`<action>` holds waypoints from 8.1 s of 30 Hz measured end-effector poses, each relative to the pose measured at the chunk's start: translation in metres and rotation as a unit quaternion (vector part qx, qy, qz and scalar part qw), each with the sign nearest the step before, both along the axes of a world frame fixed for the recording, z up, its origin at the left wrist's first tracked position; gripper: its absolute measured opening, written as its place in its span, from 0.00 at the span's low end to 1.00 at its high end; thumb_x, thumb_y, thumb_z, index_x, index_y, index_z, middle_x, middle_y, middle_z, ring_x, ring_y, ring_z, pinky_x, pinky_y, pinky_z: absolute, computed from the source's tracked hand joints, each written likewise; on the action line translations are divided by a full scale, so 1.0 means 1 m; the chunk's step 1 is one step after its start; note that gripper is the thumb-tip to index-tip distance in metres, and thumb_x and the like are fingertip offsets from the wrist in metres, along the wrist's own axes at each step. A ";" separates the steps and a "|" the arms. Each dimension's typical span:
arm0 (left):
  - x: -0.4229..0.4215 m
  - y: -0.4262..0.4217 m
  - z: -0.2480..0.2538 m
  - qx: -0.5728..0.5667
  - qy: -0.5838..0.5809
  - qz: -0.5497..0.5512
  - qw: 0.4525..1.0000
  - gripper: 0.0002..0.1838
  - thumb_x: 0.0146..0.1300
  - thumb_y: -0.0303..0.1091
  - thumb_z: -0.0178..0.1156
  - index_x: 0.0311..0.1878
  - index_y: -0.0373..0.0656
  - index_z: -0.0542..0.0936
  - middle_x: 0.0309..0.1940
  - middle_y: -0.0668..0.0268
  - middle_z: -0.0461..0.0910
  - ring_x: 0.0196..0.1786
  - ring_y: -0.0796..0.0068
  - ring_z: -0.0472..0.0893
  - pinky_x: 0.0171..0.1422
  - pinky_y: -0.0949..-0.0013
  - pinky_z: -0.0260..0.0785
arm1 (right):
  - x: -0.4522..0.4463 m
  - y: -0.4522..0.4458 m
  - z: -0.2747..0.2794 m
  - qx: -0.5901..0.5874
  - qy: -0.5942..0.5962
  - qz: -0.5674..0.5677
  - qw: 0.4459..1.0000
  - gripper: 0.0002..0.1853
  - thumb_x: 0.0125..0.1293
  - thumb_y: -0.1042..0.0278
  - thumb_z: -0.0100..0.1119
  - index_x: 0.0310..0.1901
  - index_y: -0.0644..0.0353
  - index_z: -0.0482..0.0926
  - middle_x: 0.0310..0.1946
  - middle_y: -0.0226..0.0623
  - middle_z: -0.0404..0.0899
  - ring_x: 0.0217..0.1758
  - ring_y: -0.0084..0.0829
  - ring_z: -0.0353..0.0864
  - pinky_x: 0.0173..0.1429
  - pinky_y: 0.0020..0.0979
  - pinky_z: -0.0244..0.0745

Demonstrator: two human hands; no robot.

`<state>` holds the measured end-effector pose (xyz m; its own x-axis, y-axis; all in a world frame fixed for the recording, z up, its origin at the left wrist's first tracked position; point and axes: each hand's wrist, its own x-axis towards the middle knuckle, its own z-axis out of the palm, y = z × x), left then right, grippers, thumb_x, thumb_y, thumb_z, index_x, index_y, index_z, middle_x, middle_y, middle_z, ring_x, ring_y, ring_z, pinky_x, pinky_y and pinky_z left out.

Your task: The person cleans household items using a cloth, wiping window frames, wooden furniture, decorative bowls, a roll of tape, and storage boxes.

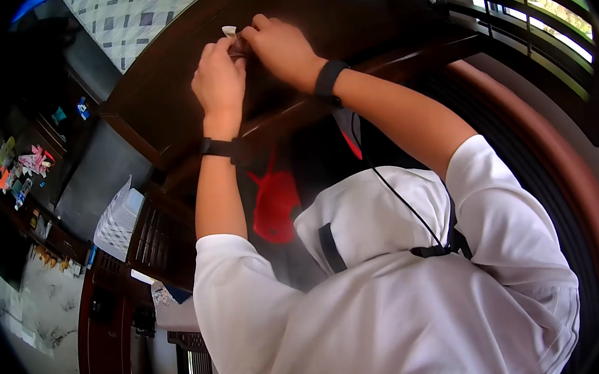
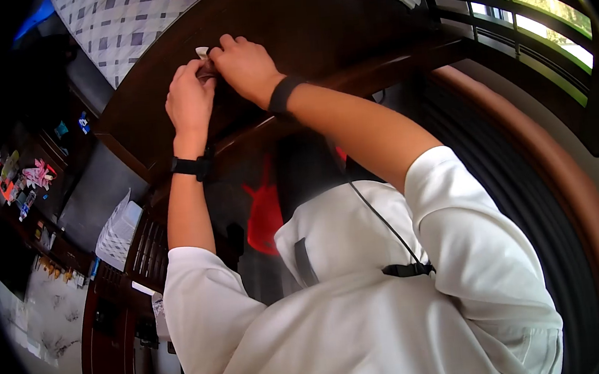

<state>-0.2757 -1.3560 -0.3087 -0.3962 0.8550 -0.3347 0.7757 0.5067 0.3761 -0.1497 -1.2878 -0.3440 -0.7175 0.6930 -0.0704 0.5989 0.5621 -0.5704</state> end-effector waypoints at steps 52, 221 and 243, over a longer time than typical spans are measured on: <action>0.112 0.025 0.000 -0.074 -0.081 -0.072 0.991 0.12 0.54 0.27 0.65 0.44 0.42 0.86 0.42 0.53 0.83 0.45 0.45 0.83 0.50 0.49 0.77 | 0.117 0.031 0.034 -0.081 -0.165 0.133 0.974 0.07 0.62 0.74 0.57 0.40 0.58 0.83 0.41 0.42 0.83 0.41 0.43 0.87 0.43 0.39 0.83; -0.242 -0.947 -0.011 0.310 0.216 0.714 0.590 0.27 0.55 0.19 0.65 0.61 0.42 0.80 0.57 0.63 0.81 0.45 0.55 0.79 0.51 0.58 0.74 | -0.458 -0.911 0.038 0.014 0.204 0.669 0.715 0.29 0.37 0.82 0.67 0.47 0.50 0.87 0.50 0.28 0.81 0.48 0.40 0.77 0.54 0.36 0.74; -0.284 -0.901 0.012 0.278 0.092 0.769 0.569 0.33 0.48 0.18 0.67 0.62 0.46 0.80 0.58 0.67 0.81 0.45 0.60 0.81 0.47 0.61 0.77 | -0.526 -0.849 0.043 -0.012 0.123 0.758 0.640 0.28 0.36 0.75 0.76 0.47 0.54 0.87 0.53 0.38 0.80 0.51 0.41 0.78 0.55 0.39 0.71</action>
<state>-0.5599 -2.2572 -0.2967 -0.8033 -0.5955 -0.0142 -0.3714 0.4821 0.7935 -0.6753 -2.1368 -0.3015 -0.5552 -0.8126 0.1771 -0.7347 0.3794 -0.5624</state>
